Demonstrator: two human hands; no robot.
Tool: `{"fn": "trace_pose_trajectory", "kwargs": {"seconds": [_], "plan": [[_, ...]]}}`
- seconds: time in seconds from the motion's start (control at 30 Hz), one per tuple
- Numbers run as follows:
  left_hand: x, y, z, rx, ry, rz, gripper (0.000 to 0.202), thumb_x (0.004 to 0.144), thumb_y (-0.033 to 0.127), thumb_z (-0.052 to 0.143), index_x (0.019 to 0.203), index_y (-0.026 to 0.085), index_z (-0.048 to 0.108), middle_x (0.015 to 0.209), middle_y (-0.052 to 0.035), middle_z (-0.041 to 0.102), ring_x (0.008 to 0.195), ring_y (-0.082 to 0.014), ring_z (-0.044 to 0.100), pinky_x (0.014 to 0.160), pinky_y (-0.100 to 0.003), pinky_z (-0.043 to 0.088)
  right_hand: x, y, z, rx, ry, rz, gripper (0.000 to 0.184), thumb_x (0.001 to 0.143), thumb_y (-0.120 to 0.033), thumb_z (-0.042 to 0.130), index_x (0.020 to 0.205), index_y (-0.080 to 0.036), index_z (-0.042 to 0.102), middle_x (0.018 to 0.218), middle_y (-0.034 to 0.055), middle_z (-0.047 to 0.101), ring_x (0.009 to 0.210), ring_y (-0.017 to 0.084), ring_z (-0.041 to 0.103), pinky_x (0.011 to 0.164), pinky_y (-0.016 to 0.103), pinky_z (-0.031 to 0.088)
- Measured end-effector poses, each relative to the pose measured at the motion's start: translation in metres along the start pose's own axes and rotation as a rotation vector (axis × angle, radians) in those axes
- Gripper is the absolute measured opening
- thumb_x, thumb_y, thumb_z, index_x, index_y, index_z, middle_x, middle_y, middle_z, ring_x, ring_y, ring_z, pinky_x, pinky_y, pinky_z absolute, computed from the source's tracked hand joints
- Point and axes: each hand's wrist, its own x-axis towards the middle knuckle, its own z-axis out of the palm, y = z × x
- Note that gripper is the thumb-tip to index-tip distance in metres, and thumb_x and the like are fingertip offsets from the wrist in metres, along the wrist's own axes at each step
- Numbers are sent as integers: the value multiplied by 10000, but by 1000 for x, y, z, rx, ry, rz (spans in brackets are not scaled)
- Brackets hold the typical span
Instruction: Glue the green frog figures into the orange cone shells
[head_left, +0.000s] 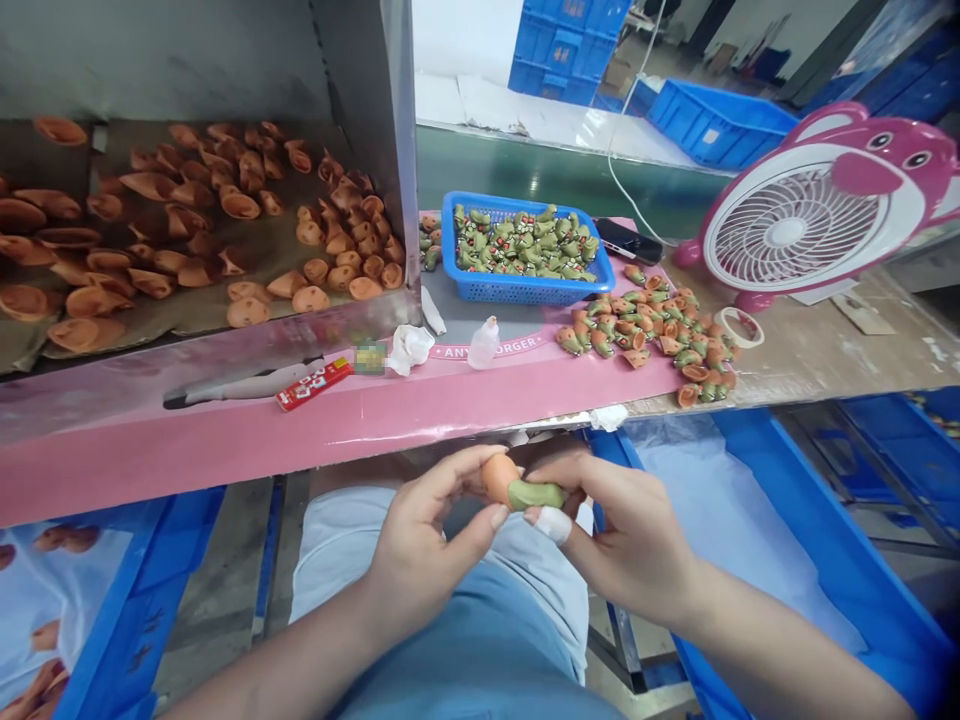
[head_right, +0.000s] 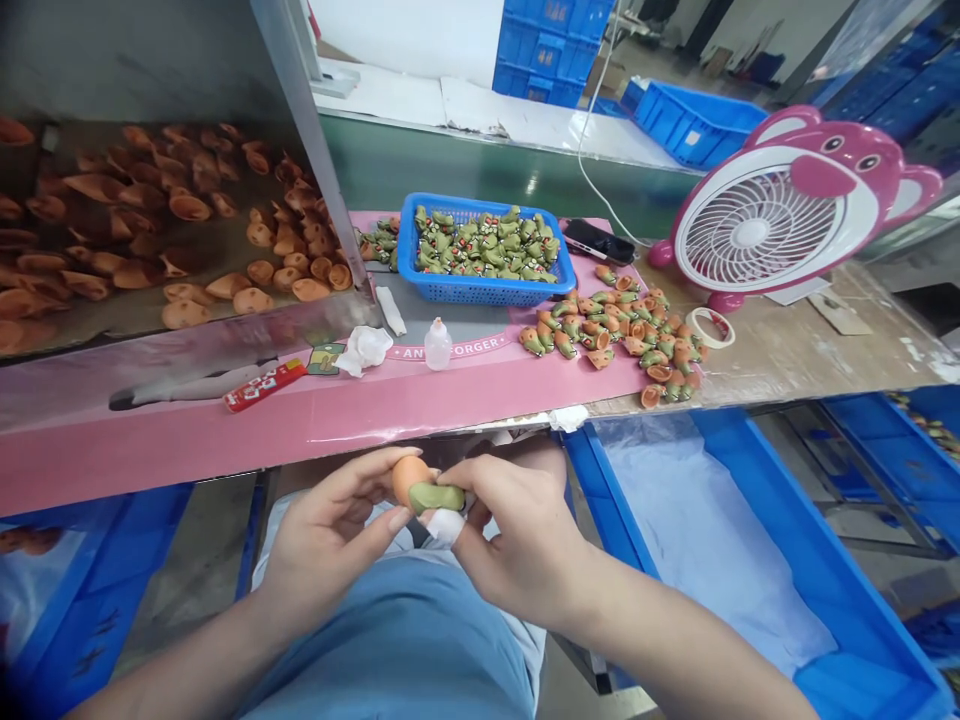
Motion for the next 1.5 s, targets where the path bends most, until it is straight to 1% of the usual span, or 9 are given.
{"fn": "trace_pose_trajectory", "kwargs": {"seconds": [0.2, 0.33, 0.57, 0.8, 0.93, 1.07, 1.2, 1.3, 1.5], "plan": [[9, -1, 3, -183, 29, -231, 308, 685, 157, 633, 989, 151, 585, 920, -52, 677, 847, -167, 614, 774, -260, 479, 9, 12, 2, 150, -133, 269, 109, 731, -257, 583, 764, -157, 551, 602, -17, 568, 480, 72, 492, 451, 183, 389], [11, -4, 2, -248, 28, -269, 318, 671, 135, 643, 985, 148, 588, 905, -52, 678, 860, -162, 612, 804, -268, 469, 9, 18, 6, 231, -178, 356, 169, 742, -311, 578, 788, -150, 550, 609, -15, 555, 479, 74, 488, 436, 183, 380], [12, -8, 2, -180, 47, -225, 298, 673, 148, 641, 964, 157, 579, 892, -42, 669, 828, -164, 613, 782, -284, 476, 6, 18, 10, 111, -110, 244, 120, 750, -265, 566, 798, -157, 549, 620, -8, 576, 492, 72, 487, 465, 180, 403], [-1, -20, 4, -55, 123, 74, 293, 732, 103, 579, 979, 259, 557, 1033, -6, 627, 986, -161, 553, 868, -287, 421, 7, 17, 1, -154, -5, -262, 213, 749, -120, 531, 955, -177, 522, 715, 19, 601, 624, 107, 560, 553, 204, 443], [-1, -19, -1, -34, 94, 148, 214, 766, 120, 529, 919, 244, 615, 1061, -26, 626, 1041, -187, 527, 927, -328, 375, 8, 16, -6, -350, -31, -402, 272, 781, -84, 464, 1030, -189, 499, 774, 29, 607, 667, 108, 573, 553, 196, 436], [6, -13, -5, -162, 162, 15, 145, 777, 231, 516, 864, 186, 623, 996, -75, 646, 943, -226, 574, 782, -339, 469, 8, 17, -9, -434, -79, -409, 276, 806, -80, 428, 1053, -184, 497, 861, 48, 603, 739, 113, 572, 609, 204, 449], [14, -8, -8, -257, -35, -258, 177, 745, 232, 570, 915, 184, 566, 781, -27, 646, 620, -138, 592, 518, -230, 469, 8, 21, -5, -423, -99, -419, 248, 811, -97, 442, 1029, -183, 522, 899, 67, 596, 757, 130, 567, 608, 220, 458], [16, -8, -8, -327, -124, -288, 136, 740, 210, 579, 870, 173, 555, 660, 12, 602, 541, -98, 554, 513, -212, 451, 8, 23, 0, -306, -44, -366, 294, 778, -74, 479, 1046, -188, 515, 920, 64, 600, 788, 132, 572, 648, 225, 476], [15, -11, -4, -387, -78, -271, 142, 751, 175, 566, 888, 169, 533, 691, 0, 601, 605, -108, 562, 549, -226, 474, 10, 21, 6, -28, 40, -191, 287, 754, -111, 540, 1037, -160, 525, 893, 61, 631, 789, 116, 591, 695, 204, 495]]}}
